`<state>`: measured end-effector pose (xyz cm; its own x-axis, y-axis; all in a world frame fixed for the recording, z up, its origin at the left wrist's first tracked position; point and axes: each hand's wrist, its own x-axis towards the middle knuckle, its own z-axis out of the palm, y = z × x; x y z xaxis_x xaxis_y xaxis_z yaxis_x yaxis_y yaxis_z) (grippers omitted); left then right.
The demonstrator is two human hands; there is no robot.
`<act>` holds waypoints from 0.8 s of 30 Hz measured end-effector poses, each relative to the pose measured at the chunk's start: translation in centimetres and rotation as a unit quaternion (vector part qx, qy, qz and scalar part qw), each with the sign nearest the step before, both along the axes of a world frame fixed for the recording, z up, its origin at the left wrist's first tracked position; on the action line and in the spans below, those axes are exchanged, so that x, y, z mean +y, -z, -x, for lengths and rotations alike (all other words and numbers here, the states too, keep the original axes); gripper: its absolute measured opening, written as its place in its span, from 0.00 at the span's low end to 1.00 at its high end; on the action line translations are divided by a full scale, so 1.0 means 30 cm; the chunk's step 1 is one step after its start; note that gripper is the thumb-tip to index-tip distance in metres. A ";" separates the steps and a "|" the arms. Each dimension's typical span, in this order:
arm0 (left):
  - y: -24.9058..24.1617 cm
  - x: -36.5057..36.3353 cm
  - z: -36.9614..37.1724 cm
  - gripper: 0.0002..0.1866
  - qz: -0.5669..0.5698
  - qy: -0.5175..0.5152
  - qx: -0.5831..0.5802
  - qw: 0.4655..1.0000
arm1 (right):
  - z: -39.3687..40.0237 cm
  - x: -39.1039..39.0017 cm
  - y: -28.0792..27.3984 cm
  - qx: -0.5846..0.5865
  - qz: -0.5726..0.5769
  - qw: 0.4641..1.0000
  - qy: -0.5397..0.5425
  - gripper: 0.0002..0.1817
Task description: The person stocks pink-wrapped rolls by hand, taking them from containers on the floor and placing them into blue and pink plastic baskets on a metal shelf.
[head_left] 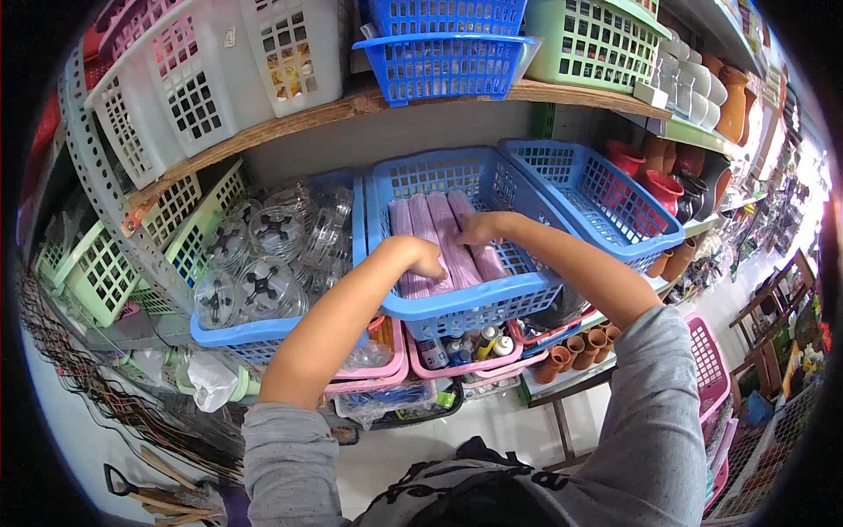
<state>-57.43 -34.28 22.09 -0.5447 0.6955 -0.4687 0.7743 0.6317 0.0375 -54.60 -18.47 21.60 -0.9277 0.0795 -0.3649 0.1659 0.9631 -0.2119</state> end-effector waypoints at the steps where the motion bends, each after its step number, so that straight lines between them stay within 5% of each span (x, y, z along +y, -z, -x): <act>1: -0.004 0.000 -0.005 0.33 0.010 0.005 0.004 1.000 | -0.001 -0.003 -0.002 0.000 0.002 0.999 -0.054 0.32; 5: -0.018 -0.002 -0.008 0.36 0.031 0.015 -0.016 0.999 | -0.014 -0.042 -0.028 -0.093 -0.028 0.976 -0.195 0.42; 9: -0.030 -0.017 0.011 0.35 0.003 0.005 -0.008 1.000 | 0.031 -0.015 0.023 -0.108 -0.050 0.983 -0.141 0.42; 11: -0.044 -0.028 0.025 0.34 -0.015 0.012 0.010 1.000 | -0.037 -0.034 -0.034 0.026 0.017 0.990 -0.135 0.39; 14: -0.076 -0.042 0.011 0.28 -0.133 0.051 0.065 0.988 | -0.100 -0.069 -0.114 0.061 0.014 0.987 -0.145 0.41; 18: -0.158 -0.082 -0.083 0.25 -0.151 0.063 0.110 0.980 | -0.244 -0.131 -0.213 0.099 0.034 0.986 -0.133 0.38; 20: -0.186 -0.133 -0.155 0.21 -0.267 0.080 0.139 0.950 | -0.347 -0.156 -0.213 0.314 0.079 0.927 -0.188 0.32; 24: -0.184 -0.233 -0.300 0.18 -0.383 0.147 0.168 0.896 | -0.521 -0.229 -0.171 0.457 0.102 0.862 -0.194 0.27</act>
